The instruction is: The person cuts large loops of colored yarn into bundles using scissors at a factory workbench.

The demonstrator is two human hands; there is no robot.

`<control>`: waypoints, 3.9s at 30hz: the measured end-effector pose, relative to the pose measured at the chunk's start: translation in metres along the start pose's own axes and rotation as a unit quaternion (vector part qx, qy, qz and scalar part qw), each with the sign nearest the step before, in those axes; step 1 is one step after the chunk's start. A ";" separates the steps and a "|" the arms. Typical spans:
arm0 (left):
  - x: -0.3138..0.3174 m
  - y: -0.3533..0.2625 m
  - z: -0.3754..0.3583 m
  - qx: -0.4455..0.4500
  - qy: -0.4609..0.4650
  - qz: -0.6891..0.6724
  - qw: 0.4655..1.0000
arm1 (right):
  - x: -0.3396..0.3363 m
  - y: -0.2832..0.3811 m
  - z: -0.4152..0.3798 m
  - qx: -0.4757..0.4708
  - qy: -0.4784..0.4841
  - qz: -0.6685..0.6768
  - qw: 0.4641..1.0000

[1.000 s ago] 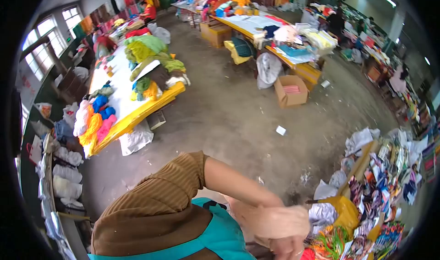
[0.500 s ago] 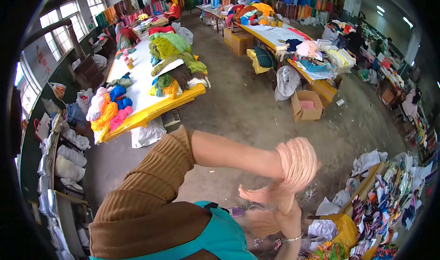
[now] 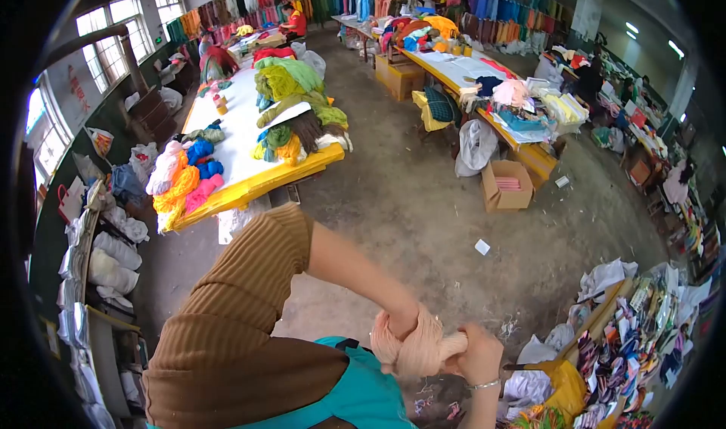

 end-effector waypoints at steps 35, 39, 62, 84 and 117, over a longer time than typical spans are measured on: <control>0.216 -0.097 0.155 0.248 0.073 0.763 0.592 | -0.067 0.014 -0.380 0.270 -0.496 0.213 0.797; 0.212 -0.106 0.170 0.307 0.108 0.805 0.496 | -0.029 0.040 -0.391 0.345 -0.474 0.263 0.766; 0.322 -0.060 0.142 0.607 0.217 0.717 0.265 | 0.169 0.037 -0.511 0.582 -0.744 0.122 0.304; 0.498 -0.042 0.266 0.242 0.271 0.647 0.670 | 0.042 0.207 -0.582 0.669 -0.635 -0.005 0.387; 0.432 -0.184 0.489 0.453 -0.145 0.697 0.536 | -0.087 0.052 -0.825 0.538 -0.407 -0.390 0.627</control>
Point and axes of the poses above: each hand's wrist, its own z-axis towards the middle knuckle, its own x-axis out of the palm, y = z × x, the point moved 9 cm from there along z, towards the middle knuckle, and after that the axes turned 9 degrees about -x, right-handed, at the moved point
